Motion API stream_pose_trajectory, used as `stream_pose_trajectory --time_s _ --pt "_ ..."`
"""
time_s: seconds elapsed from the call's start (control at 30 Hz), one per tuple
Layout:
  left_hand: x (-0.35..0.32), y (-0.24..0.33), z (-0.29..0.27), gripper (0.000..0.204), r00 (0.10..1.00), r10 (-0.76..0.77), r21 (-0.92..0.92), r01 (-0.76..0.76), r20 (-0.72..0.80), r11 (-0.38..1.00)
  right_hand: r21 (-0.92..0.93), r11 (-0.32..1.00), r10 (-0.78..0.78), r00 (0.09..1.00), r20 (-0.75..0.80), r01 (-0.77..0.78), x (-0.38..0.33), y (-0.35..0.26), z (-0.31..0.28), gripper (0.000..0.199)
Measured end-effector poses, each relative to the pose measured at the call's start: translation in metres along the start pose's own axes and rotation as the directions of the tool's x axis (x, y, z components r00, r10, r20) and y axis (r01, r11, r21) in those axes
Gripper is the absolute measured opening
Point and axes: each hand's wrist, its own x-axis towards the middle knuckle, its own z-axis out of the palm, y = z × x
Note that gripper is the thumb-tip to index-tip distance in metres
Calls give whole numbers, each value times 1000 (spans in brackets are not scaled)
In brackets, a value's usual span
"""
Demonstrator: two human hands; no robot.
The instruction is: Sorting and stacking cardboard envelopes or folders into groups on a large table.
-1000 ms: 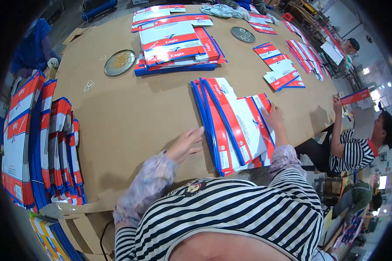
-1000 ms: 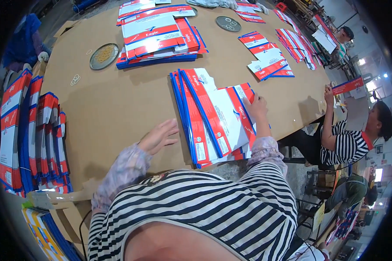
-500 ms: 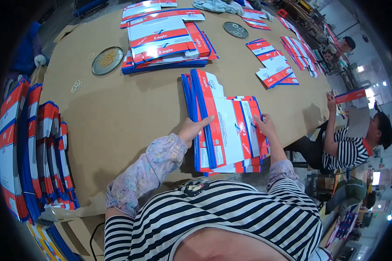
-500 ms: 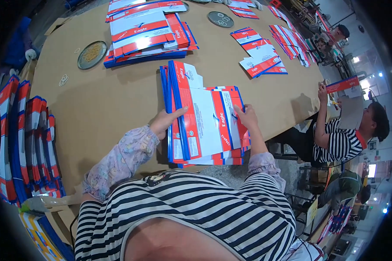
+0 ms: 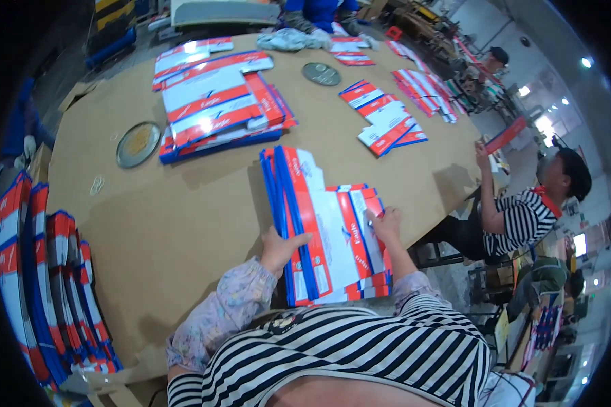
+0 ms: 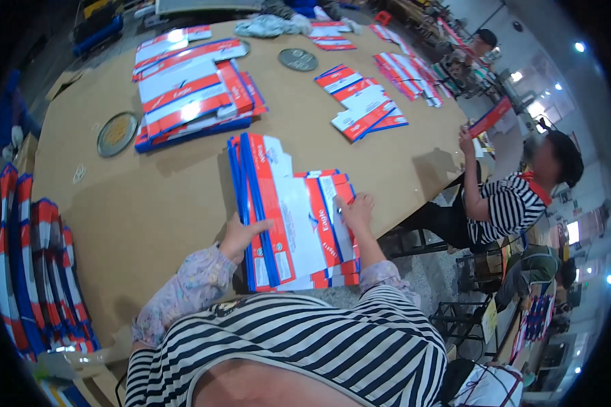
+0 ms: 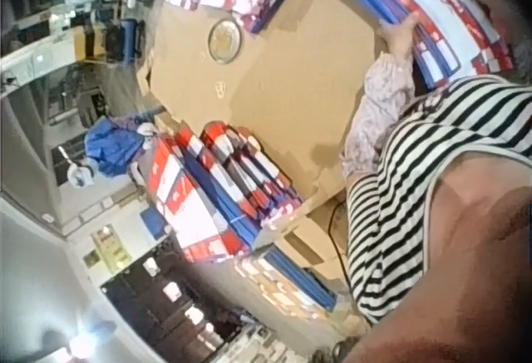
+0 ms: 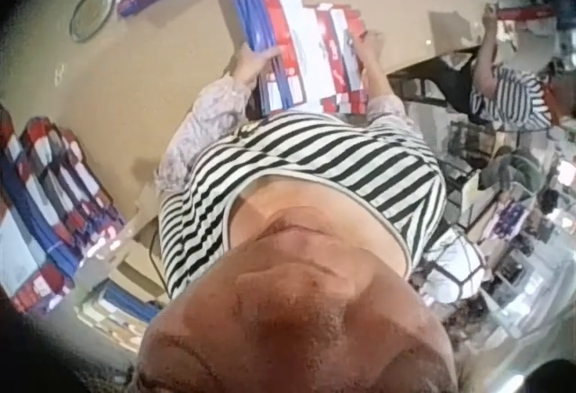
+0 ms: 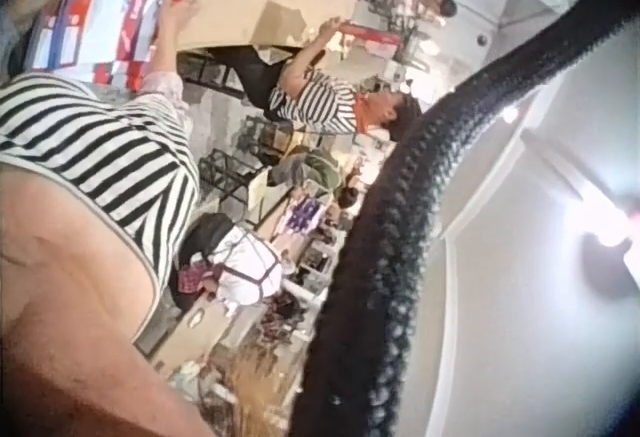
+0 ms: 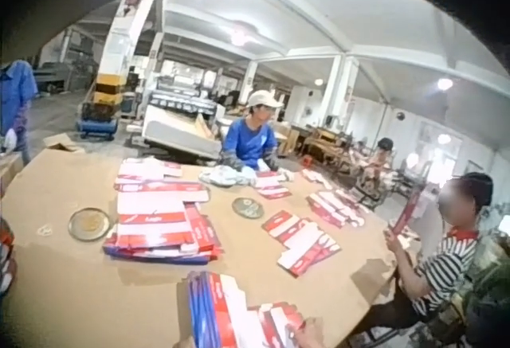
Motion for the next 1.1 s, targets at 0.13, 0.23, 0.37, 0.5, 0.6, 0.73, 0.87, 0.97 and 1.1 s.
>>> stream_pose_trajectory --time_s 0.13,0.23,0.37,0.5,0.6,0.73,0.87,0.97,1.1 --pt "-9 -3 2 56 997 -74 -244 79 31 967 153 980 111 990 91 -124 0 -5 -9 72" --pt "-22 0 6 56 999 -35 -236 27 -30 971 392 903 154 984 85 -175 1 -1 -12 65" --pt "-47 40 -3 54 972 207 -160 -223 -111 962 736 667 87 993 79 -117 8 -37 -50 55" --pt "-72 105 -28 63 877 472 -14 -475 -87 880 863 503 -29 999 -41 50 19 -71 -120 53" --pt "-88 129 -64 76 770 629 50 -628 -104 777 907 335 -173 963 -205 254 11 -117 -168 66" --pt "-108 120 -112 91 741 661 35 -662 -121 749 392 622 -373 696 -614 678 -10 -157 -209 98" --pt "-111 95 -139 96 671 737 357 -671 -81 650 190 435 -732 469 -495 880 -43 -207 -231 116" --pt "-119 91 -140 89 760 626 -13 -638 -175 770 272 287 -897 357 -260 919 -54 -232 -207 116" --pt "-136 98 -135 109 839 542 -54 -544 -49 837 349 222 -972 233 11 910 -77 -259 -191 104"
